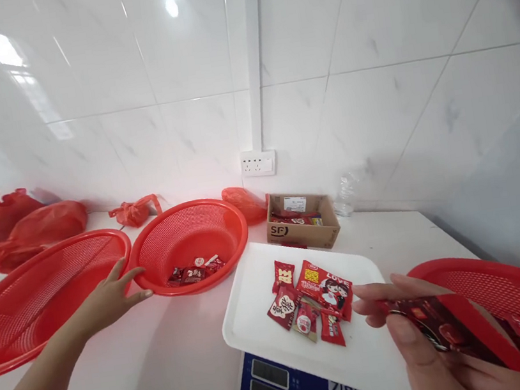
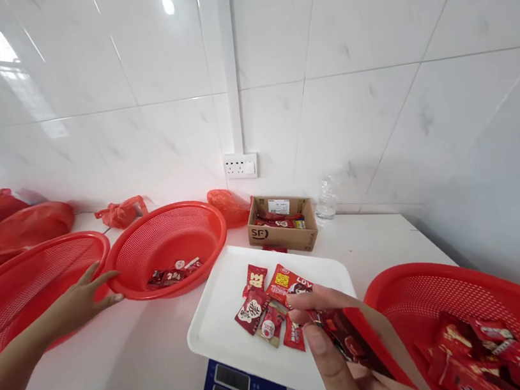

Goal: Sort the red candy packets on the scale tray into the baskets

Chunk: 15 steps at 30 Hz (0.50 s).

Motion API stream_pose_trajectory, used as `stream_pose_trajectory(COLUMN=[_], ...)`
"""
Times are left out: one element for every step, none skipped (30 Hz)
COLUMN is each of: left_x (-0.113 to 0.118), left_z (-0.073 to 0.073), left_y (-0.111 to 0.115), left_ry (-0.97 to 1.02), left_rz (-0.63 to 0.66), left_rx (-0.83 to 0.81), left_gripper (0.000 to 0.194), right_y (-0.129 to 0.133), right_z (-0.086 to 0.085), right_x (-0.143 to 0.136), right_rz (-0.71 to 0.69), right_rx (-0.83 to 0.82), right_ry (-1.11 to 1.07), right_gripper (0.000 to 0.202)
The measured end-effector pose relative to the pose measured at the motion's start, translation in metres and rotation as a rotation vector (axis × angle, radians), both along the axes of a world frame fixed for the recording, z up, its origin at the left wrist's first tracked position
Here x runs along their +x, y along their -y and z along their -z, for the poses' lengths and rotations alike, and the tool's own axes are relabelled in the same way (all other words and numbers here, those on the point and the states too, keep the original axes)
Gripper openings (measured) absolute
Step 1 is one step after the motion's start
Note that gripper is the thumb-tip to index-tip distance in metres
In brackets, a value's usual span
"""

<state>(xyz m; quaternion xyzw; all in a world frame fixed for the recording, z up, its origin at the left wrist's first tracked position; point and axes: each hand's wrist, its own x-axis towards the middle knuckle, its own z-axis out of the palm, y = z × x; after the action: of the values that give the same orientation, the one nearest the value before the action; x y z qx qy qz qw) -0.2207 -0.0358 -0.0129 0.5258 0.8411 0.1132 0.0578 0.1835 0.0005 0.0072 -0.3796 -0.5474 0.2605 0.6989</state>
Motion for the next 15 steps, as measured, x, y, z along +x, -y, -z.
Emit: stream_pose_trajectory(left_x=[0.002,0.003,0.005,0.007,0.008,0.008,0.008,0.007,0.006,0.003,0.000,-0.003,-0.007,-0.012,-0.016], left_z=[-0.002,-0.004,-0.006,-0.007,-0.009,-0.011,-0.013,-0.014,-0.015,-0.015,-0.015,-0.015,-0.014,-0.013,-0.012], left_y=[0.001,0.000,-0.001,-0.002,-0.004,-0.007,-0.010,-0.013,-0.017,-0.020,-0.024,-0.027,-0.030,-0.031,-0.032], left_ry=[-0.009,-0.021,-0.032,-0.040,-0.045,-0.047,-0.045,-0.041,-0.036,-0.032,-0.029,-0.026,-0.020,-0.012,0.000], left_rz=[0.001,0.004,0.002,0.003,0.006,0.009,0.013,0.013,0.005,-0.014,-0.046,-0.087,-0.132,-0.177,-0.217], left_rx=[-0.026,-0.050,-0.062,-0.071,-0.076,-0.078,-0.076,-0.074,-0.071,-0.069,-0.068,-0.065,-0.058,-0.045,-0.023], left_gripper=[0.061,0.063,0.064,0.064,0.063,0.061,0.058,0.055,0.053,0.052,0.053,0.055,0.056,0.058,0.058], right_y=[0.000,0.000,0.001,0.001,0.002,0.002,0.003,0.003,0.003,0.004,0.004,0.004,0.003,0.003,0.003], right_z=[0.000,0.001,0.001,0.001,0.001,0.001,0.001,0.002,0.002,0.003,0.004,0.004,0.005,0.005,0.006], right_x=[0.000,0.000,-0.001,-0.001,-0.001,-0.001,0.000,0.000,0.001,0.002,0.004,0.005,0.006,0.007,0.007], right_rz=[-0.008,-0.011,-0.013,-0.014,-0.015,-0.016,-0.014,-0.012,-0.015,-0.018,-0.025,-0.037,-0.050,-0.061,-0.068], right_rx=[0.005,0.008,0.007,0.003,-0.008,-0.021,-0.030,-0.038,-0.045,-0.053,-0.057,-0.058,-0.058,-0.053,-0.048], right_ry=[-0.006,-0.013,-0.016,-0.018,-0.021,-0.027,-0.035,-0.043,-0.048,-0.052,-0.054,-0.051,-0.047,-0.042,-0.034], right_gripper=[0.012,0.013,0.014,0.014,0.014,0.014,0.014,0.014,0.014,0.015,0.016,0.017,0.018,0.019,0.019])
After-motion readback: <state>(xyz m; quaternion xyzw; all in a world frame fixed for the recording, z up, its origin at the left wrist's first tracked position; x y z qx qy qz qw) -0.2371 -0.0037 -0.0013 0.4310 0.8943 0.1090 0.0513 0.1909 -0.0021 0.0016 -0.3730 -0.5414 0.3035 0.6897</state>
